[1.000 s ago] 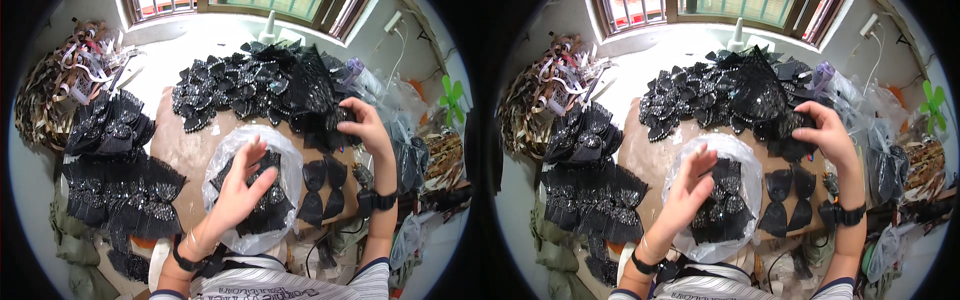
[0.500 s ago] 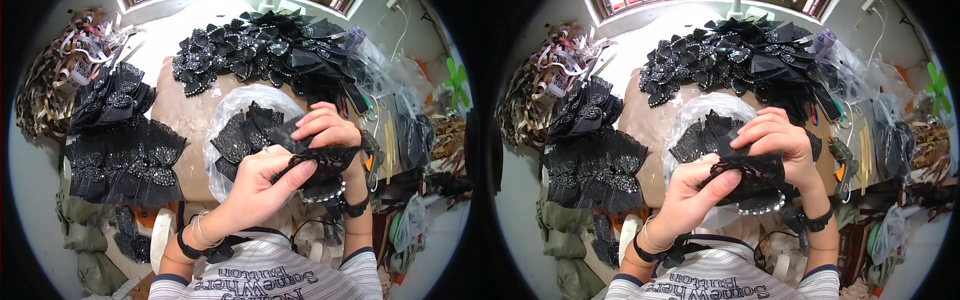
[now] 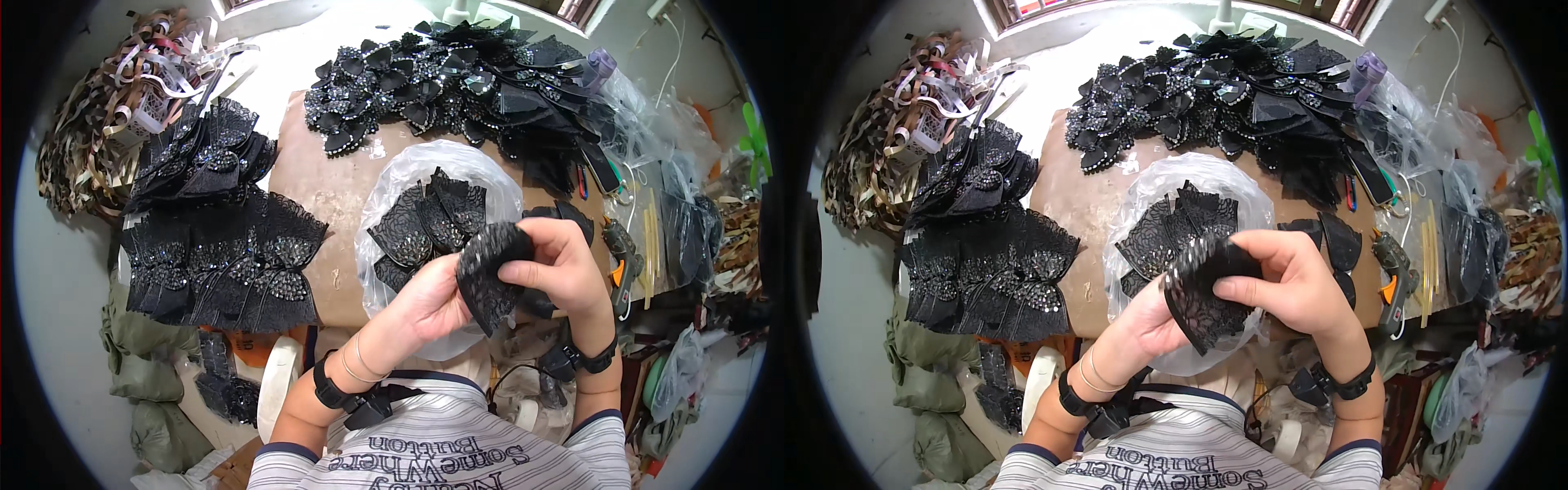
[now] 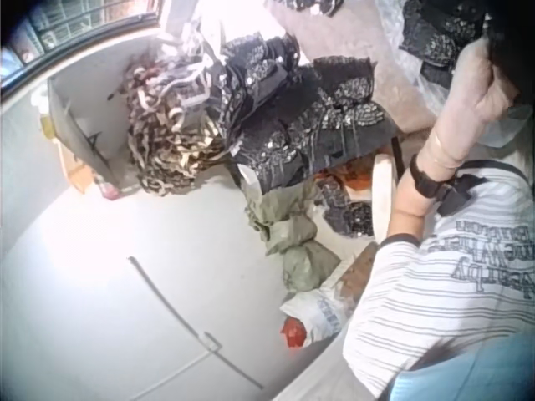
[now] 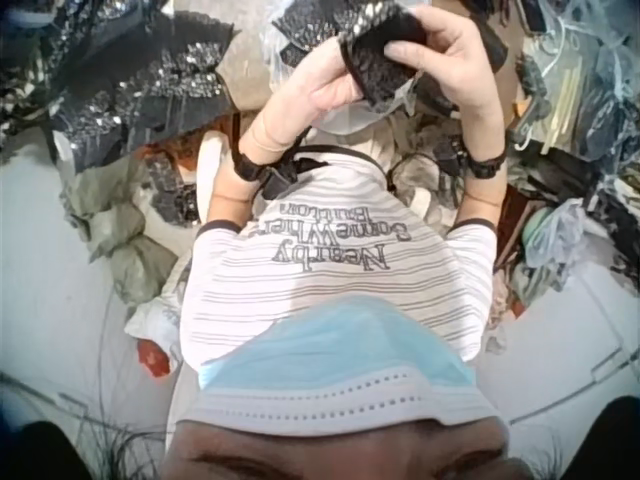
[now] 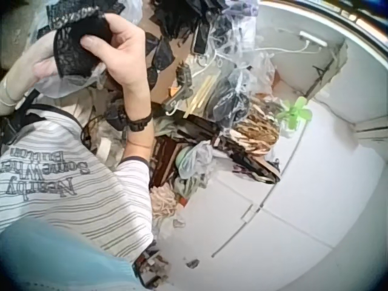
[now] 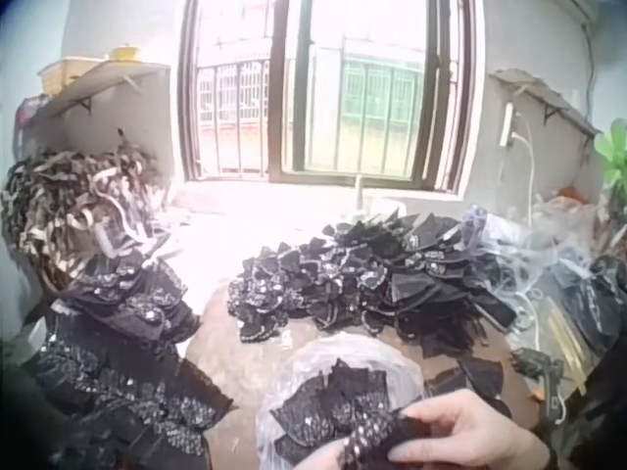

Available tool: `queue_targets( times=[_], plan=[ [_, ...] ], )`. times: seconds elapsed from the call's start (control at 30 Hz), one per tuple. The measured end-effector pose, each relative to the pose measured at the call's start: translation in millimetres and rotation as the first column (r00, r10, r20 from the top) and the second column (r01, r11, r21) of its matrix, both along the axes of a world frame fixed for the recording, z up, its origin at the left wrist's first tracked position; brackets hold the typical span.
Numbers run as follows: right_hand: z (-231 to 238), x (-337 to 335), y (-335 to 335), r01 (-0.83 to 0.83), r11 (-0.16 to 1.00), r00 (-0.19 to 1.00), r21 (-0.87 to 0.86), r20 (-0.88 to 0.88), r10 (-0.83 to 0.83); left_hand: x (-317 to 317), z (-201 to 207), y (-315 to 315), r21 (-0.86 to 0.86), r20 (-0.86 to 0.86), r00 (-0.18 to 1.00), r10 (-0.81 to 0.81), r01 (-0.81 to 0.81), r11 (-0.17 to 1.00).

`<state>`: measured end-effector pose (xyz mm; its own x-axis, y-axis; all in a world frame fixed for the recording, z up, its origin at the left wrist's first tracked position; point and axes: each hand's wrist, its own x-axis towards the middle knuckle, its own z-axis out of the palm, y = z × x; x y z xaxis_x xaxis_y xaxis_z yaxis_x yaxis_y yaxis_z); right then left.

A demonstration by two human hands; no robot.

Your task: The person assembles black lace appliques by applying hot glue to the edges of lace pieces and attaching sequined circular centers. They handle the pieces one by one, pressing them together to secure the bond, and place the finished items into a plastic bag.

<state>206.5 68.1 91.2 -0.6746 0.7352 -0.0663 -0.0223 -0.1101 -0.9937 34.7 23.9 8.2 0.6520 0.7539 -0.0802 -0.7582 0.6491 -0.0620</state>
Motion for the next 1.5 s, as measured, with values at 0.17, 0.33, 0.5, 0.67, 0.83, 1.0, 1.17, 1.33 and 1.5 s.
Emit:
queue_targets(
  times=[0.17,0.33,0.5,0.67,0.83,1.0,1.17,1.33,1.5],
  plan=[
    [2.6,-4.0,7.4,0.013,0.993,1.0,-0.12,0.011,-0.012,1.3,-4.8,-0.3,0.024,0.154,0.988,-0.015,0.011,1.0],
    [0.4,21.4,34.0,-0.302,0.951,0.859,0.067,0.453,0.24,-22.8,1.2,24.8,0.308,-0.803,0.405,0.437,-0.346,0.886],
    [10.2,34.2,159.2,-0.116,0.482,0.773,0.868,0.384,-0.505,-35.0,-27.6,45.5,0.685,-0.468,-0.45,0.76,0.358,0.634],
    [-22.0,33.5,232.2,-0.497,0.395,0.357,0.773,0.597,-0.719,-24.9,-8.4,49.3,0.649,-0.513,-0.521,0.682,0.284,0.705],
    [25.2,43.3,283.6,-0.194,0.782,0.696,0.592,0.645,-0.316,-39.0,-8.7,43.1,0.696,-0.489,-0.45,0.747,0.315,0.645],
    [15.7,45.5,305.4,-0.427,0.662,0.163,0.616,0.772,-0.614,-34.8,-2.9,42.2,0.668,-0.548,-0.416,0.726,0.305,0.679],
    [8.0,44.2,313.1,-0.545,0.553,0.175,0.631,0.73,-0.661,-39.7,-5.9,34.6,0.68,-0.575,-0.401,0.713,0.249,0.689],
    [-6.4,71.1,309.3,-0.536,0.284,0.376,0.795,0.527,-0.762,-39.3,-3.6,29.4,0.711,-0.531,-0.4,0.747,0.27,0.649],
    [20.4,76.6,264.7,-0.464,0.006,0.379,0.886,0.204,-0.903,-38.9,15.7,19.8,0.713,-0.268,-0.614,0.742,0.392,0.582]
  ],
)
